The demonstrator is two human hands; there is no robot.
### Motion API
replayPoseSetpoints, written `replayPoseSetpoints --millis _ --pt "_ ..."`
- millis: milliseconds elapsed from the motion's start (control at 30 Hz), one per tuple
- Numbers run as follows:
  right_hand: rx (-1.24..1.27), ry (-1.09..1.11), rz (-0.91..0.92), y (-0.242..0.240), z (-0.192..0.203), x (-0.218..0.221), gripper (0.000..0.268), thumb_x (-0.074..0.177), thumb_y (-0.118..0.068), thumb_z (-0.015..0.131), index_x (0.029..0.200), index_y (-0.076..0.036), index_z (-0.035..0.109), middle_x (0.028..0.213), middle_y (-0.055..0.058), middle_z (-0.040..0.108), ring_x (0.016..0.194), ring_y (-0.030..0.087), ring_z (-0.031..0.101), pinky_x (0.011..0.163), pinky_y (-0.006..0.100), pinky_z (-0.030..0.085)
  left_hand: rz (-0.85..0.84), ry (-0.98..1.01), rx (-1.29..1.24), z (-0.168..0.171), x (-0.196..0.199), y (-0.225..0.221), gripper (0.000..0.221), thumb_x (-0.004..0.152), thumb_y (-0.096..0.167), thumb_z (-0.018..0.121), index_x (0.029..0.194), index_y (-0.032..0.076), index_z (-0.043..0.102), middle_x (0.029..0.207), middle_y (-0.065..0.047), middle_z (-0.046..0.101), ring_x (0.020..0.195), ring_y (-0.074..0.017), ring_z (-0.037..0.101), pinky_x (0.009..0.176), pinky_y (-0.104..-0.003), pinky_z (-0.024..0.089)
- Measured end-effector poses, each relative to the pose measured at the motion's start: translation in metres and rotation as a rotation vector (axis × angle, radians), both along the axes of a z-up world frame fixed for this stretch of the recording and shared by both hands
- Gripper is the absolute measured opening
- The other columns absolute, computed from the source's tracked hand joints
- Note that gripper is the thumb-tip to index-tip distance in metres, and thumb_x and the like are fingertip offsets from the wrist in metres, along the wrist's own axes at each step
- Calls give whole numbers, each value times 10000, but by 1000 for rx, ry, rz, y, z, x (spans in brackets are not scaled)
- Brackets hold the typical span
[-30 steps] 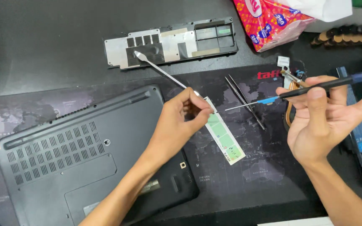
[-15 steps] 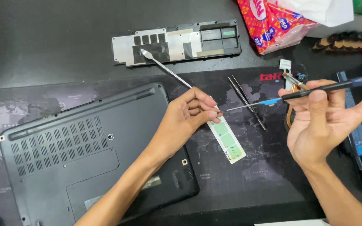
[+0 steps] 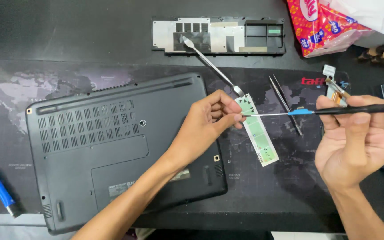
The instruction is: Disassemble the bottom panel and internal components of a laptop using tools.
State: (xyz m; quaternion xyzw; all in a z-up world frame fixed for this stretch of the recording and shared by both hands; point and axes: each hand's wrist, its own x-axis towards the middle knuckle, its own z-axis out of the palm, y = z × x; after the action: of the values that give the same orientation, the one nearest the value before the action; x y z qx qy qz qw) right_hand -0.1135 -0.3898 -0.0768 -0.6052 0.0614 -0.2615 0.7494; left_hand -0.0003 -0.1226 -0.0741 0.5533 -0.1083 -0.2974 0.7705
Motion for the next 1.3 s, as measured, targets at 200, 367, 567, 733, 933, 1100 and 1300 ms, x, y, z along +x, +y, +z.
replayPoseSetpoints --millis 200,367,567,733,933,1100,1300 --pt "-123 5 -9 44 33 17 216 1192 -103 588 1276 14 428 1182 86 551 981 283 739 937 431 666 51 17 -42 8 -8 23 60 980 5 646 998 -5 590 990 -62 711 925 -121 704 879 -277 589" --pt "-159 -45 13 43 21 7 182 1253 -58 577 1223 94 482 1135 125 561 912 288 678 916 418 623 61 29 -42 8 -20 42 57 998 1 650 1037 -19 613 1010 -90 695 959 -156 711 906 -309 589" --pt "-451 -80 97 56 56 3 188 1247 -65 533 1200 112 494 1124 138 561 859 307 706 824 383 646 86 -107 35 33 -27 64 310 991 73 685 1272 -10 580 1288 -89 637 1255 -180 612 1127 -328 484" --pt "-722 -82 167 55 78 -16 198 1049 11 447 917 69 583 1067 210 611 572 210 607 693 401 665 124 -57 67 28 -34 77 343 1029 159 628 1316 -22 580 1349 -94 635 1320 -174 587 1148 -337 459" --pt "-414 144 976 93 100 -23 324 778 176 505 1091 162 585 1161 325 701 1022 464 744 907 465 596 155 -49 43 18 -45 90 324 1056 158 606 1324 -23 594 1303 -81 659 1265 -155 611 1120 -323 476" --pt "-517 -59 897 99 89 -27 400 801 178 550 1157 18 643 1126 188 748 1062 356 772 776 302 674 122 -115 37 15 -53 98 300 1065 168 604 1301 -17 614 1282 -73 674 1235 -144 628 1100 -324 496" --pt "-748 16 833 93 100 -7 277 959 85 452 1223 52 531 1170 268 692 1037 413 744 905 445 588 108 -159 83 17 -54 102 297 1065 191 596 1284 -6 634 1241 -73 702 1219 -150 647 1100 -338 497"
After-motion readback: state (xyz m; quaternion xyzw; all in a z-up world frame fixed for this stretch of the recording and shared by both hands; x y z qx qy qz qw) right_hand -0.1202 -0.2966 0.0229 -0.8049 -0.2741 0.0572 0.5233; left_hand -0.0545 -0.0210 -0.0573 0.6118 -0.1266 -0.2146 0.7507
